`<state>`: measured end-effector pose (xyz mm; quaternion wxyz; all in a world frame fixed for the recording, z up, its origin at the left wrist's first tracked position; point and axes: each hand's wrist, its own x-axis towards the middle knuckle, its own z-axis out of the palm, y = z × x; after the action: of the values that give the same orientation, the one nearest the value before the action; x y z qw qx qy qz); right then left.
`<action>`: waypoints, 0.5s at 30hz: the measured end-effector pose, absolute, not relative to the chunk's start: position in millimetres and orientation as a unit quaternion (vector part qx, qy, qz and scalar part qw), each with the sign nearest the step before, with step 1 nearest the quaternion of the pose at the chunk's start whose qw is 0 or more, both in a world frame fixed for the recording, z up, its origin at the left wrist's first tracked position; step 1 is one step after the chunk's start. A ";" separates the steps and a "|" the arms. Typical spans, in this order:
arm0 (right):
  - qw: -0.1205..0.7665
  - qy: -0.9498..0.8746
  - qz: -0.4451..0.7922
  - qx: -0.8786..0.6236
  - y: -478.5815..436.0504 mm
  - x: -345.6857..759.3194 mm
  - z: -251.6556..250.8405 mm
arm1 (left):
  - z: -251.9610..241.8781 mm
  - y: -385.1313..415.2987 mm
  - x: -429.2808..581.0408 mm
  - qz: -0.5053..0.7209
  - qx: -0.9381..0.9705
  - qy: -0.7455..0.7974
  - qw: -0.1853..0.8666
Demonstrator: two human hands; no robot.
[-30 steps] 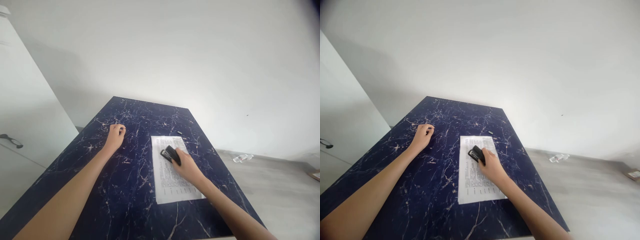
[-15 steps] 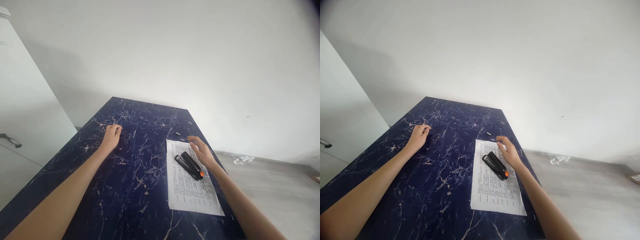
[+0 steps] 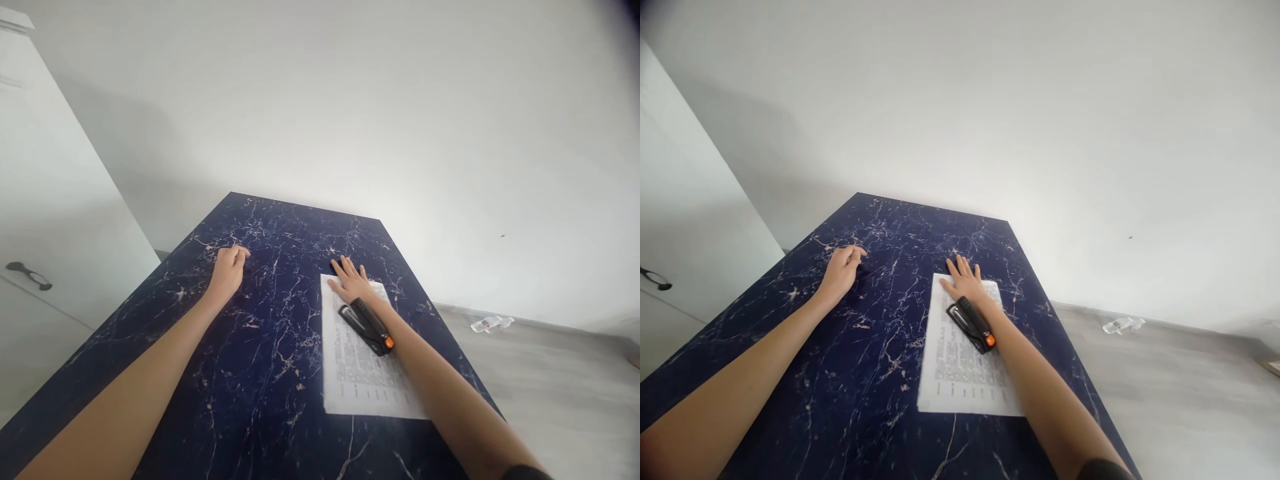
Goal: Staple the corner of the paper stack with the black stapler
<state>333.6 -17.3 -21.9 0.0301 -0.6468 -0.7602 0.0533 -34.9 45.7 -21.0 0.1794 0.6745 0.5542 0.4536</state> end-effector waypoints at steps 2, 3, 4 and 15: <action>0.042 -0.770 0.063 -0.633 -1.6 300.3 -19.3 | -23.3 47.3 -37.7 0.474 0.657 0.556 0.186; 0.047 -0.778 0.070 -0.622 7.3 280.9 -18.4 | -25.0 48.1 -39.2 0.491 0.640 0.558 0.195; 0.053 -0.789 0.076 -0.607 16.4 260.2 -17.7 | -26.8 49.1 -40.7 0.512 0.617 0.560 0.207; 0.101 -0.836 0.114 -0.527 76.1 90.7 -18.5 | -38.5 57.1 -49.1 0.656 0.446 0.564 0.228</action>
<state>90.7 76.1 -18.5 0.1011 -0.5269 -0.8361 0.1143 -49.1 57.1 -38.5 0.2285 0.4464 0.5639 0.6562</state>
